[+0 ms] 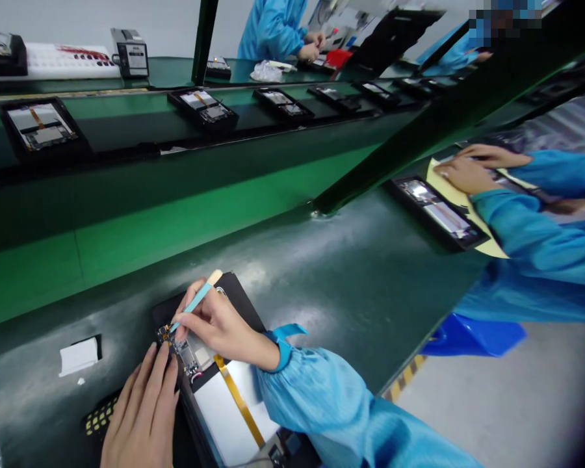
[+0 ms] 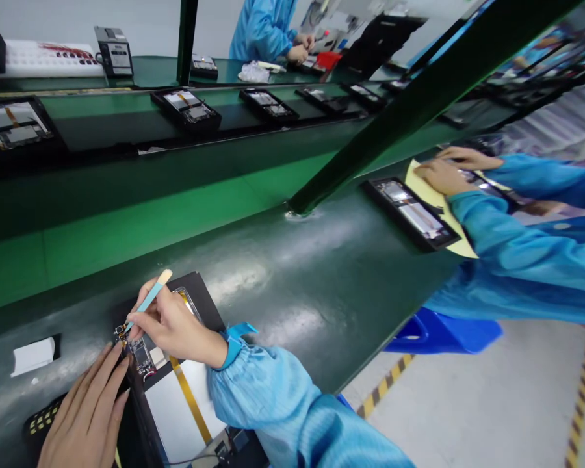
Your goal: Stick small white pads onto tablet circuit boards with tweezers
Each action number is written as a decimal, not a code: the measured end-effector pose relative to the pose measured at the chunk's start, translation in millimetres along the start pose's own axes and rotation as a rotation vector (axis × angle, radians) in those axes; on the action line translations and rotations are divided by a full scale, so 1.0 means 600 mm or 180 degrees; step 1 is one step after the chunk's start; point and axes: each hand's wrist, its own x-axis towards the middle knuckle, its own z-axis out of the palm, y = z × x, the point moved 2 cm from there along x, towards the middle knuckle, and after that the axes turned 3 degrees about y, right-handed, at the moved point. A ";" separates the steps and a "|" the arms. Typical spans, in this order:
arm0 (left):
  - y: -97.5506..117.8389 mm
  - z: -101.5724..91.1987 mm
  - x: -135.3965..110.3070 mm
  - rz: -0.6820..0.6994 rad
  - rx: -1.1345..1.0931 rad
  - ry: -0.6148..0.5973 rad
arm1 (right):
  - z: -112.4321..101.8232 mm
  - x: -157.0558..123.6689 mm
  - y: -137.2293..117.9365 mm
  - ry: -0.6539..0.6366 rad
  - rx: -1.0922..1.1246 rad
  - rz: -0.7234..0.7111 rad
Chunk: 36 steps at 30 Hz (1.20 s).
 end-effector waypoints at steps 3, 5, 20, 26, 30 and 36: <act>0.001 0.000 0.000 -0.0032 0.0009 0.0002 | 0.000 -0.001 0.001 0.0001 -0.0029 -0.0081; 0.003 -0.001 0.003 -0.0050 -0.0017 -0.0009 | -0.001 -0.002 0.001 -0.0015 -0.0059 -0.0116; 0.010 -0.001 0.009 -0.0073 -0.0011 0.0038 | -0.001 -0.006 -0.002 -0.0066 -0.0298 -0.0233; 0.014 -0.006 0.015 -0.0129 0.0013 0.0035 | -0.003 -0.006 0.000 -0.0101 -0.0241 -0.0236; 0.019 -0.013 0.024 -0.0456 -0.0012 0.0202 | 0.000 -0.009 -0.003 -0.0125 -0.0477 -0.0353; 0.024 -0.014 0.024 -0.0488 0.0167 0.0129 | -0.009 0.003 -0.006 0.0451 0.0538 -0.0144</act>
